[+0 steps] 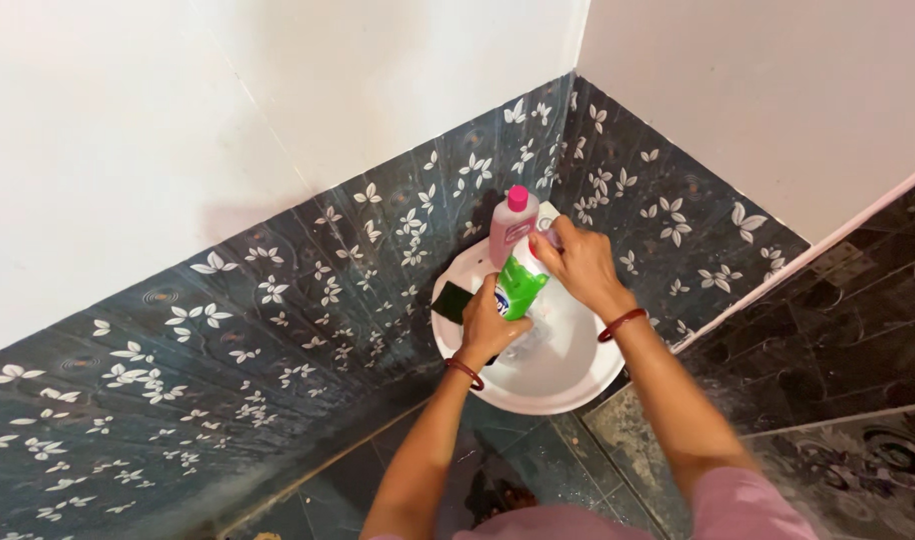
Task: The person sorts various cleaning and personal care bottles on a small wall-mounted sink by picking them up, shaking some, and repositioning them. They handle a green cleaning bottle, a pink liquid bottle, a white pump bottle, and several small containers.
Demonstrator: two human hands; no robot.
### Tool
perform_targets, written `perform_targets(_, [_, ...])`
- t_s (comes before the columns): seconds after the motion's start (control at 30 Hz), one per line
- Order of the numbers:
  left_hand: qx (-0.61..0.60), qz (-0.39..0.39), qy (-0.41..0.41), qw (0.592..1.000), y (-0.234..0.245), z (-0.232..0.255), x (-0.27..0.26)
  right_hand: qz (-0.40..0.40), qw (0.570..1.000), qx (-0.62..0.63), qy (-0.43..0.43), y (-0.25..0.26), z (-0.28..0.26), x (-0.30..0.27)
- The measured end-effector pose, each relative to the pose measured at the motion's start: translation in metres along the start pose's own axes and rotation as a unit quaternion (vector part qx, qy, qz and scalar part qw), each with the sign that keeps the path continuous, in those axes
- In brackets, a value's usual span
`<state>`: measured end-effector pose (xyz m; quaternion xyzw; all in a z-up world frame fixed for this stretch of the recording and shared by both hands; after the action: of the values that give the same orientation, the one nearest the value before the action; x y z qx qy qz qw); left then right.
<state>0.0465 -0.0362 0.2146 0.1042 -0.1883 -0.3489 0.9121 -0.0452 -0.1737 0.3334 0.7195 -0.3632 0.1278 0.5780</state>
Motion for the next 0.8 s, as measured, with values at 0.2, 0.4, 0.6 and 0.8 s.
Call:
perform_targets(0.2, [-0.044, -0.082, 0.044, 0.995, 0.005, -0.005, -0.002, -0.065, 0.983, 0.006, 0.170, 0.012, -0.010, 0.000])
perform_targets(0.4, [0.203, 0.098, -0.074, 0.972, 0.005, 0.041, -0.011, -0.055, 0.996, -0.058, -0.048, 0.007, 0.012, 0.007])
perform_targets(0.6, [0.075, 0.026, -0.101, 0.992, 0.005, 0.056, -0.010, 0.123, 0.991, -0.033, 0.044, 0.037, -0.010, 0.008])
perform_targets(0.8, [-0.029, -0.127, 0.019, 0.991, 0.005, 0.049, -0.006, 0.161, 0.968, -0.029, 0.188, 0.075, -0.041, 0.015])
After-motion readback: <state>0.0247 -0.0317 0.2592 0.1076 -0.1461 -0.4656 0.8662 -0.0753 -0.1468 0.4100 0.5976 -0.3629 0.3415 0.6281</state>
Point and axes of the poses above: each hand's wrist, its own x-axis towards the middle knuckle, its own y-axis out of the back of the hand, z = x × y, the point moved 8 cm from there along x, towards the middle knuckle, and after that the axes turned 9 degrees about -x, right-handed, at the moved point
